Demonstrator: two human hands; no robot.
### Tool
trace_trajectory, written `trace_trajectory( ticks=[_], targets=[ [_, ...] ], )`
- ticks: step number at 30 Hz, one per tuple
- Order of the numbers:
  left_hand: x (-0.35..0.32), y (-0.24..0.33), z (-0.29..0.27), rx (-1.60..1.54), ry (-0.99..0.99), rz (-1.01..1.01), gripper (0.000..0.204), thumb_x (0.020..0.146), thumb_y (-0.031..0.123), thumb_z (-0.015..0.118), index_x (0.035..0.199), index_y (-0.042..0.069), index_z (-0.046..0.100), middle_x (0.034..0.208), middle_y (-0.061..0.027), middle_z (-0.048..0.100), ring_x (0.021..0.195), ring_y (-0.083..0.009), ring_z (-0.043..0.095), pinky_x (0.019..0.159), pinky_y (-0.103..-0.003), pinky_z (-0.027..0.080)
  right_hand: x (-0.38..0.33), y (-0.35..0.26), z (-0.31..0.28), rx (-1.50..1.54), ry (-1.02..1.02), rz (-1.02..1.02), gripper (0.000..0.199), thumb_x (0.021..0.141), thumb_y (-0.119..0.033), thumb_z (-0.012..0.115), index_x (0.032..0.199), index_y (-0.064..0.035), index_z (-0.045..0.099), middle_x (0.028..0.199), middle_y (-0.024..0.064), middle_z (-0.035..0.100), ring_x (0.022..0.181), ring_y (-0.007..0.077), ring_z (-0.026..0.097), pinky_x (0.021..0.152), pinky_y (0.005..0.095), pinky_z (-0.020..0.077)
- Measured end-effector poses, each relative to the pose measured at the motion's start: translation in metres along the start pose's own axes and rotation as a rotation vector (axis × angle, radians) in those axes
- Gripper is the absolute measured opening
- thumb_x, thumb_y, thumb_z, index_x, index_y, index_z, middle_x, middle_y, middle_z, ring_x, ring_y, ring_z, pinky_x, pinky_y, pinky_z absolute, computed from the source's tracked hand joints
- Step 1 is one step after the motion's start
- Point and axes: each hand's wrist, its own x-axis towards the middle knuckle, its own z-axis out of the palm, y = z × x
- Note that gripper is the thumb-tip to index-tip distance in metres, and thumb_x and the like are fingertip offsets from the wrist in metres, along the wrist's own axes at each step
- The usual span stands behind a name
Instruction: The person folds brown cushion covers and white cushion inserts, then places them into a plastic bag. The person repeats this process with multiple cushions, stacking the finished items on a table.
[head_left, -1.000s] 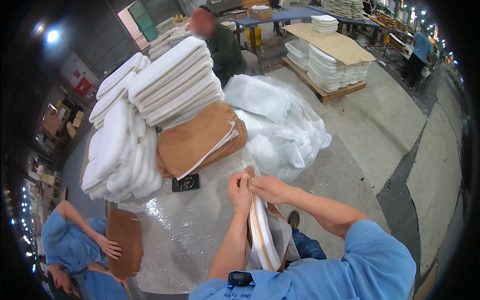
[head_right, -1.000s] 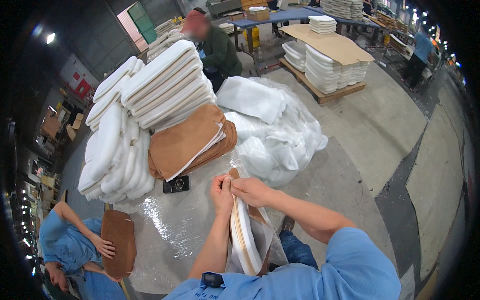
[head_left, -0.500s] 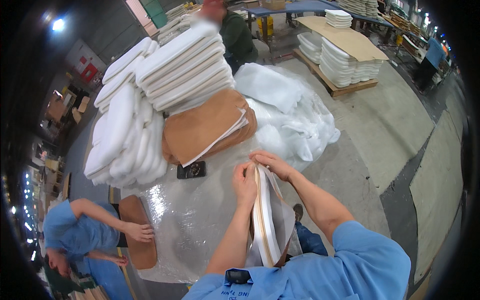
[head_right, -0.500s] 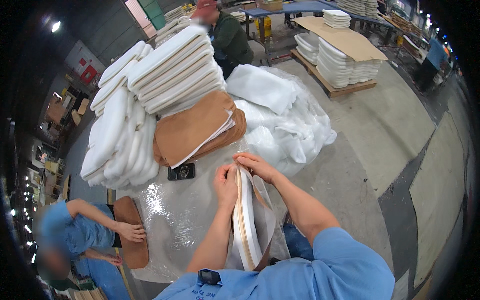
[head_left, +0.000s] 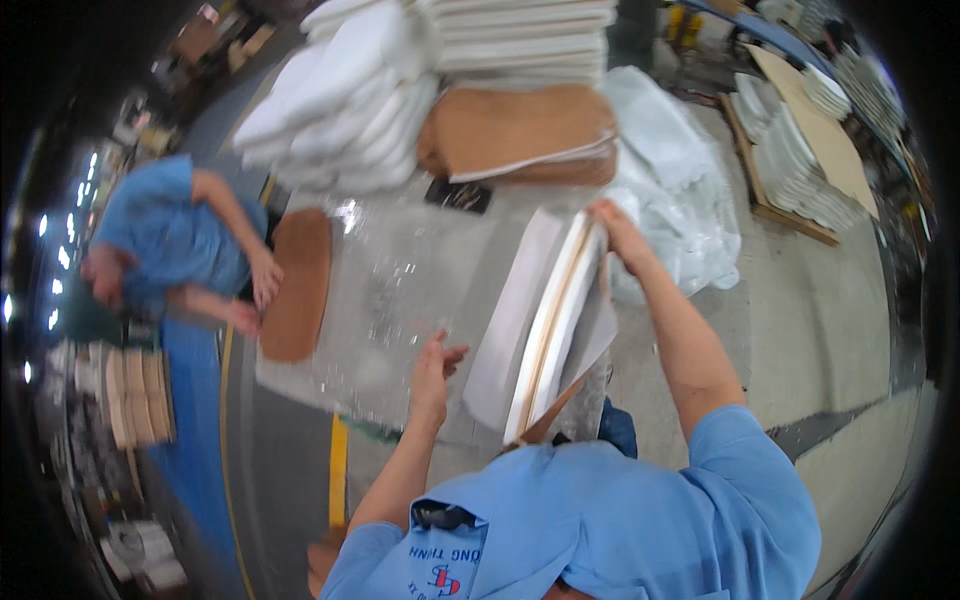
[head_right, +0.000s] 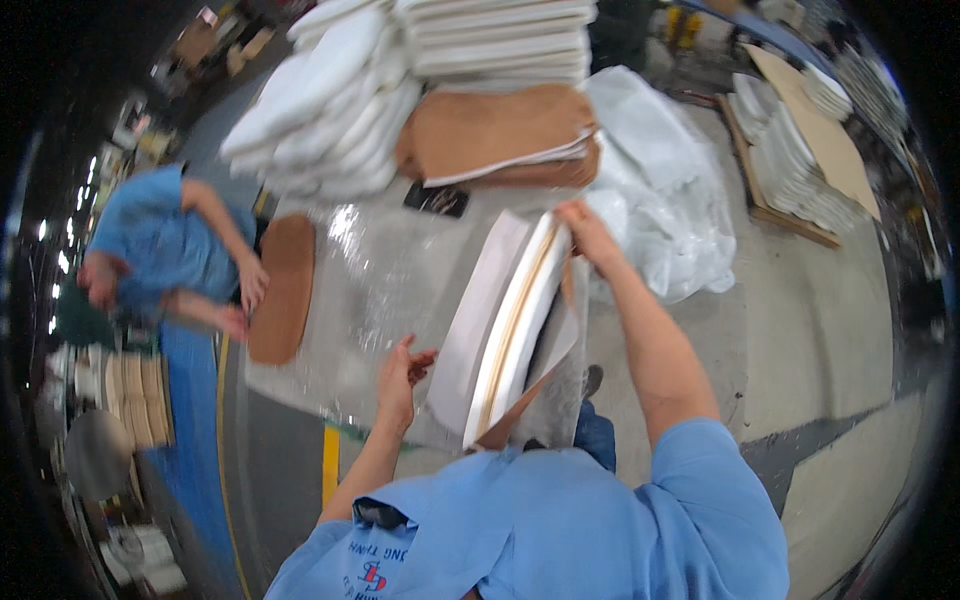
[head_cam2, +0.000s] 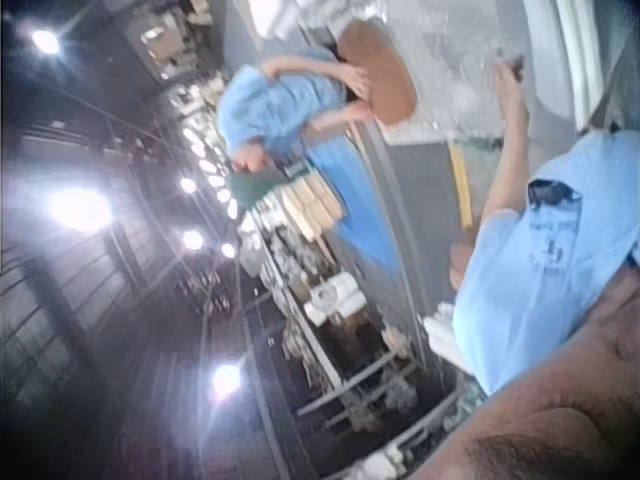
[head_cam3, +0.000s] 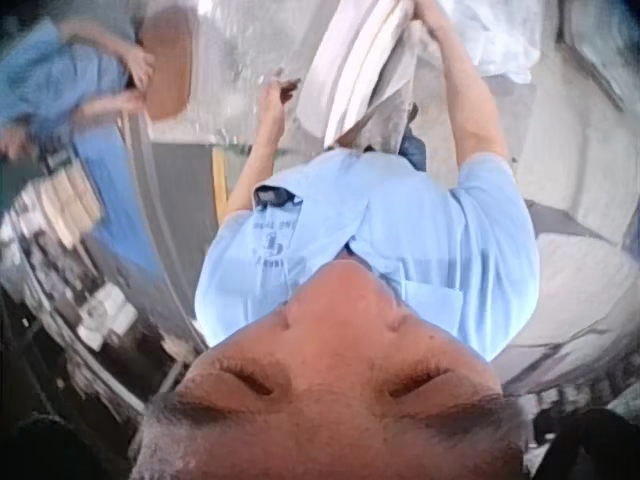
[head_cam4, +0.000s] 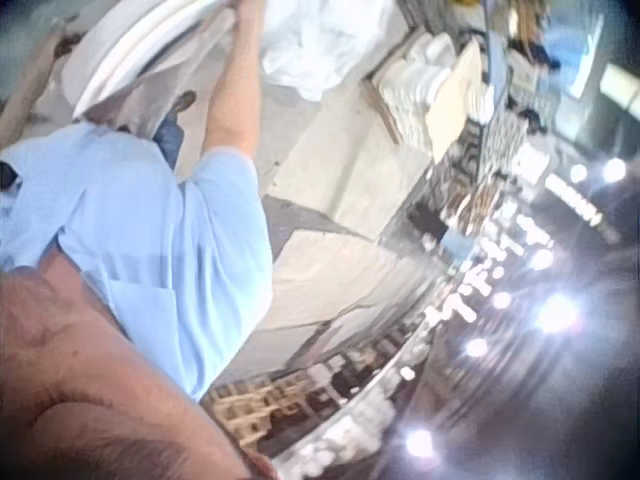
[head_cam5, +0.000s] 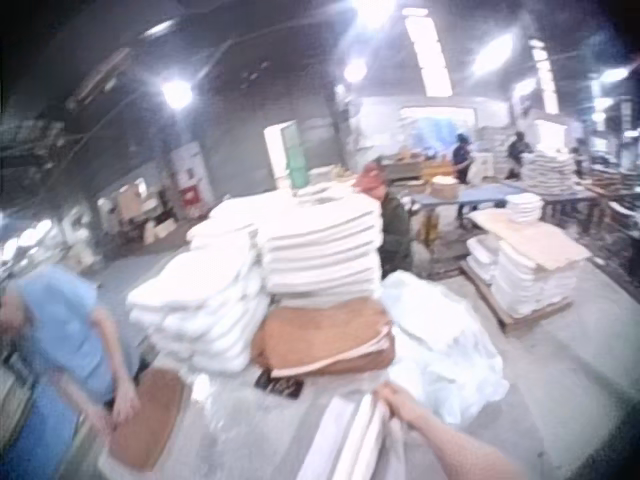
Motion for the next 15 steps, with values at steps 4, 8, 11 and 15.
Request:
trace_trajectory(
  ticks=[4,8,11,15],
  targets=[
    [-0.1,-0.067,-0.028,-0.089,-0.086,-0.204,0.065,0.113,0.054,0.034,0.16,0.009,0.043,0.147,-0.0131,0.061,0.138,-0.0245,0.051,0.115,-0.043,0.035,-0.007,-0.015,0.017,0.062,0.043,0.06,0.045,0.102,-0.054,0.057,0.124,-0.0156,0.062,0.103,0.002,0.066,0.083,0.0158,0.065,0.068,0.0349,0.0543],
    [-0.147,-0.076,0.005,-0.195,-0.141,-0.075,0.075,0.112,0.057,0.038,0.166,0.007,0.029,0.169,-0.0165,0.033,0.158,-0.0283,0.025,0.127,-0.043,0.018,-0.009,-0.028,0.031,0.007,0.049,0.153,0.047,0.102,-0.055,0.056,0.127,-0.0154,0.062,0.104,0.002,0.067,0.085,0.0171,0.066,0.068,0.0362,0.0553],
    [-0.152,-0.072,0.025,-0.198,-0.154,0.095,0.084,0.111,0.052,0.046,0.168,-0.001,0.012,0.173,-0.0193,0.02,0.16,-0.0276,0.018,0.129,-0.039,0.015,-0.005,-0.035,0.038,-0.047,0.081,0.161,0.05,0.102,-0.057,0.054,0.129,-0.0147,0.06,0.1,0.0012,0.067,0.08,0.0158,0.065,0.065,0.0363,0.0546],
    [-0.161,-0.04,0.035,-0.215,-0.083,0.129,0.082,0.111,0.048,0.048,0.167,-0.002,0.013,0.17,-0.0199,0.024,0.158,-0.0269,0.022,0.128,-0.038,0.017,-0.017,-0.029,0.034,-0.052,0.076,0.203,0.054,0.103,-0.057,0.052,0.134,-0.0134,0.057,0.102,0.003,0.066,0.083,0.017,0.066,0.067,0.0363,0.0553]
  ],
)
